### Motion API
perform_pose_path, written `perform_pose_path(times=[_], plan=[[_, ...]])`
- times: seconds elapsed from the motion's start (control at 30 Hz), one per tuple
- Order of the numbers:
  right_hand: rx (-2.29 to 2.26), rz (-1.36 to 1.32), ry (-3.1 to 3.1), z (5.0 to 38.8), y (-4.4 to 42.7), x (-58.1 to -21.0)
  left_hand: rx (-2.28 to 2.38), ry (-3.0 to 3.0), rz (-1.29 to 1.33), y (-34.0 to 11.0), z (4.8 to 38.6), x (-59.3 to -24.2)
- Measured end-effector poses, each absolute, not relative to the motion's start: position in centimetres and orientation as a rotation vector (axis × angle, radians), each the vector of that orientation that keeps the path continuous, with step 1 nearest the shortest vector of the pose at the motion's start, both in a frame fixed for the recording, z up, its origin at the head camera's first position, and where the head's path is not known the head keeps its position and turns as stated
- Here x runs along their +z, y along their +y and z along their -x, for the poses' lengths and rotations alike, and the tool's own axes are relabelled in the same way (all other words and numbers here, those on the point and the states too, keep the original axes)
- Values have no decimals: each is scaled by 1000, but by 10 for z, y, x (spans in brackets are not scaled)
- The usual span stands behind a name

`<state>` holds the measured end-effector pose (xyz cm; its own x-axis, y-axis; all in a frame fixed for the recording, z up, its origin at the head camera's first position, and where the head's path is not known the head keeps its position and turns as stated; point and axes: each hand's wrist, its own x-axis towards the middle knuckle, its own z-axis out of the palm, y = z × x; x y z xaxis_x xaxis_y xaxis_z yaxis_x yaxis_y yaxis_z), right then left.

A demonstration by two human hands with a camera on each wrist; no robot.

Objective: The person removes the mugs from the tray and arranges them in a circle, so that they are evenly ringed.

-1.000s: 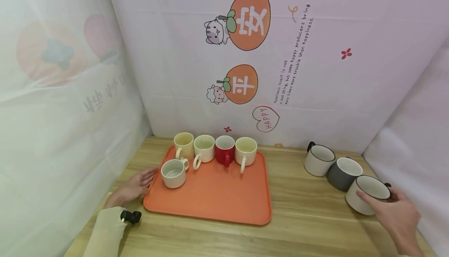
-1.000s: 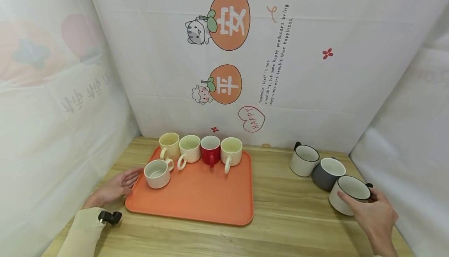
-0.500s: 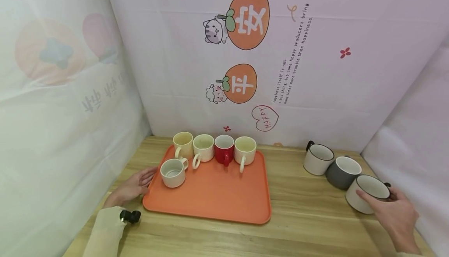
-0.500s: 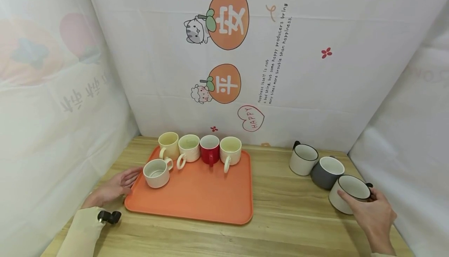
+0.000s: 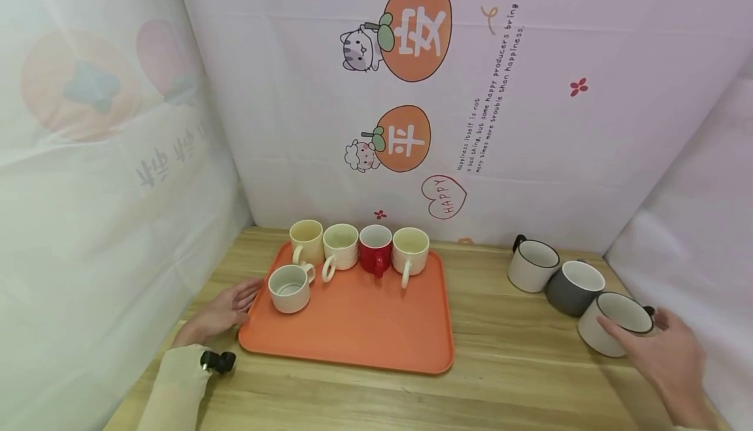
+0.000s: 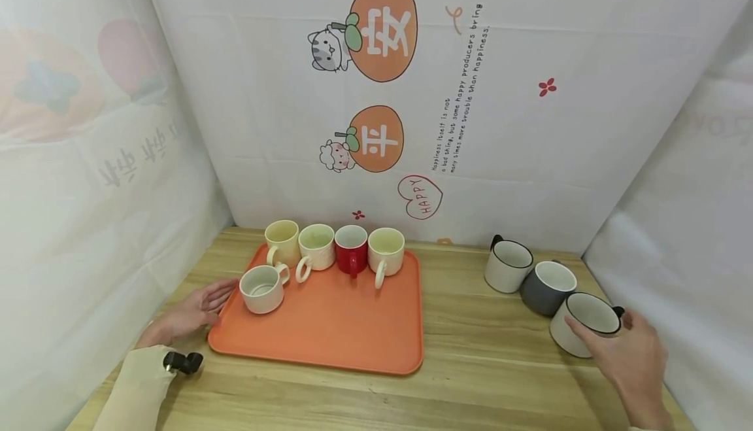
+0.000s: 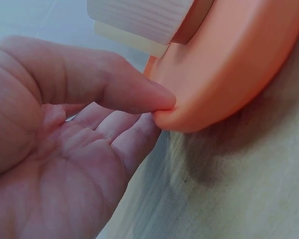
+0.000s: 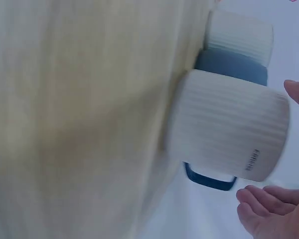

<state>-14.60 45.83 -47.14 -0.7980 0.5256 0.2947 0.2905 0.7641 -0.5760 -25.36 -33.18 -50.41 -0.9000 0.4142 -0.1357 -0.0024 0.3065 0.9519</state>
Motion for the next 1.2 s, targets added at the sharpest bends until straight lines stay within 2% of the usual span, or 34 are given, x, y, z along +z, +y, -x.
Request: perform_pose_path(times=[0.2,0.47,0.9,1.2], plan=[[718,484,-2542,146,446,-451,1609,2238,-364,-331,254,-503],[698,213,-2607,167,388,-426,1612,2229,-356,-331,253,-503],[832,-312,-2667,208,236,-422,1603,2247,-357,-332,255,-505],[1038,-593,-2658,221,130,-427,1605,2231,-370,-330,253,-501]])
